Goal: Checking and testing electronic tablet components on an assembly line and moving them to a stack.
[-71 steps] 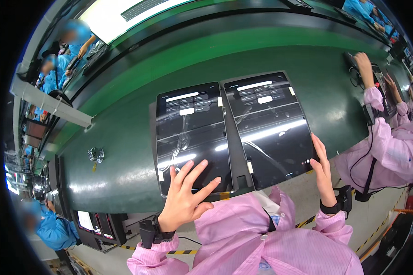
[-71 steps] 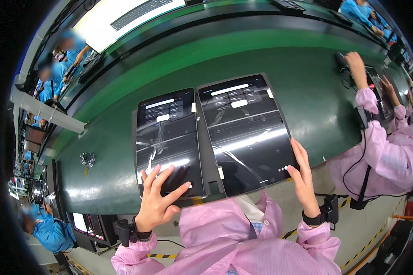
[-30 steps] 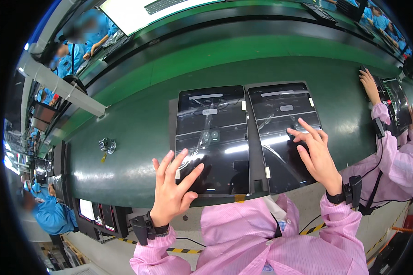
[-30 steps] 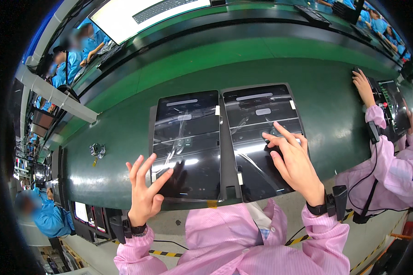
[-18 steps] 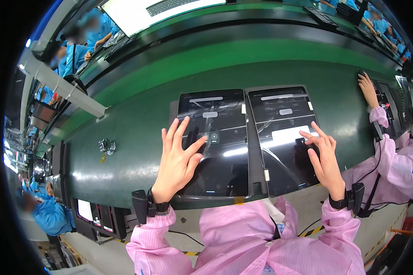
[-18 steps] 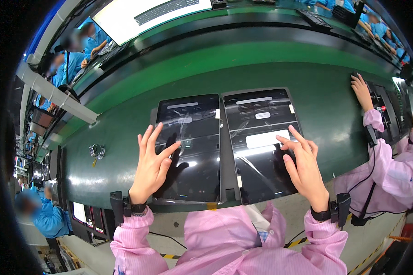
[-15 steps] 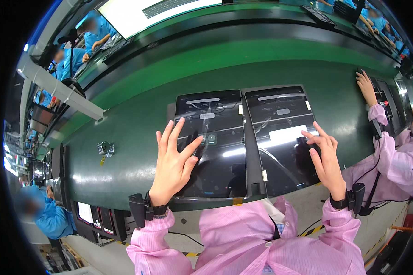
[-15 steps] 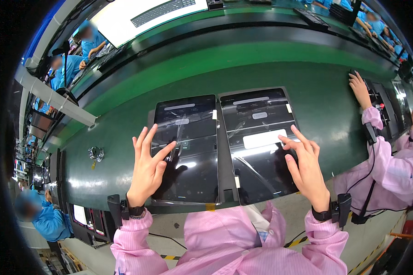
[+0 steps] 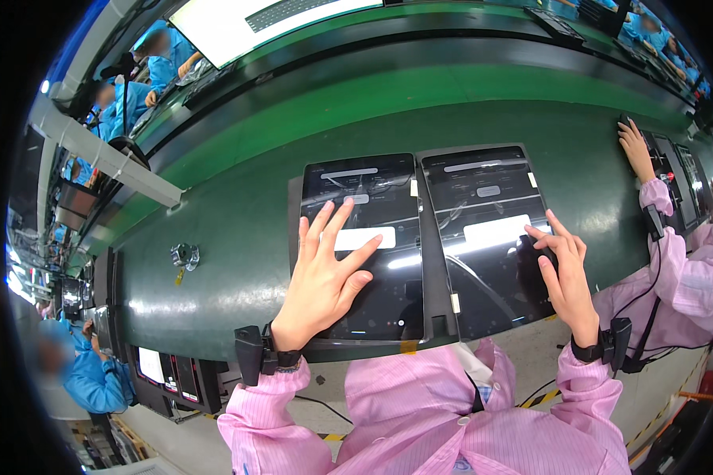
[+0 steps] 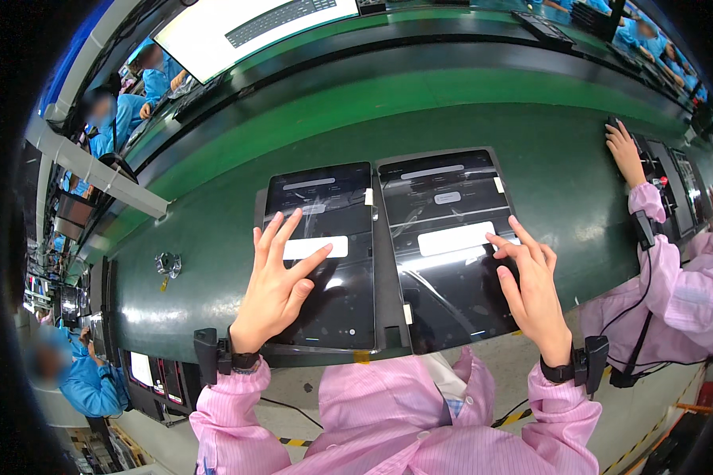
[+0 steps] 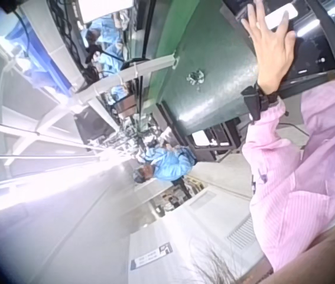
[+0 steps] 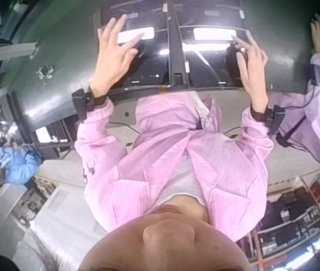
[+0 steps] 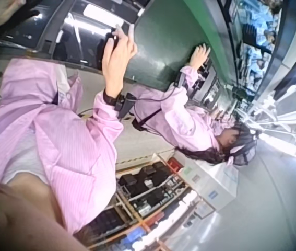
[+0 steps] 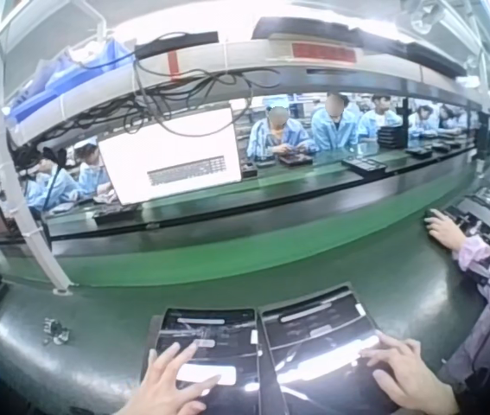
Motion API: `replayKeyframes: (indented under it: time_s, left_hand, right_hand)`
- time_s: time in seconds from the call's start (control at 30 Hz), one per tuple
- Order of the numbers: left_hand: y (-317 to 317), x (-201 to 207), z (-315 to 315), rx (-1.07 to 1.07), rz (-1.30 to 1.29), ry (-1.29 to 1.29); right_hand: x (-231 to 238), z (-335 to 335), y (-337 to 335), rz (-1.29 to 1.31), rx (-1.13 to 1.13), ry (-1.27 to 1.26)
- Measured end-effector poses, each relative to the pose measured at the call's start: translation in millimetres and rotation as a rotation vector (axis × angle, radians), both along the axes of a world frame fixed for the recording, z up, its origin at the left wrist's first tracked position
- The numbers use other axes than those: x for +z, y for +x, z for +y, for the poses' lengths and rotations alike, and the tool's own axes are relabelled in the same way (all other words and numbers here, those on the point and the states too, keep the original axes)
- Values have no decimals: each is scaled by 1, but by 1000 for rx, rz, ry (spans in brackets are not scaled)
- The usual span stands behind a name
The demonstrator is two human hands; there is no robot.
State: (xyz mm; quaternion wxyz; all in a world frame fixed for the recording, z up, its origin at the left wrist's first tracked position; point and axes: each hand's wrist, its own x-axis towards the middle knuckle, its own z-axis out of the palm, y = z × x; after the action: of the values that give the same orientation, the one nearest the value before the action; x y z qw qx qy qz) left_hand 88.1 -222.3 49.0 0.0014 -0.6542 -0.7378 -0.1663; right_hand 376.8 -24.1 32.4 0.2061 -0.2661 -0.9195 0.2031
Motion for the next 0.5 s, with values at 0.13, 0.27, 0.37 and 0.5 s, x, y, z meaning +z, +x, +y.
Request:
replayKeyframes:
  time_s: [0.13,0.27,0.37,0.5]
  left_hand:
    - [4,-4,7,-61,0,-53]
    - [6,-2,6,-42,-15,-33]
    - [8,2,0,-17,-18,-24]
    - [15,5,-3,-20,-37,-42]
  right_hand:
    - [1,-1,1,-4,-2,-2]
    - [0,-1,3,5,-11,-5]
    - [-1,0,3,35,-5,-31]
    - [-4,2,5,-5,6,-25]
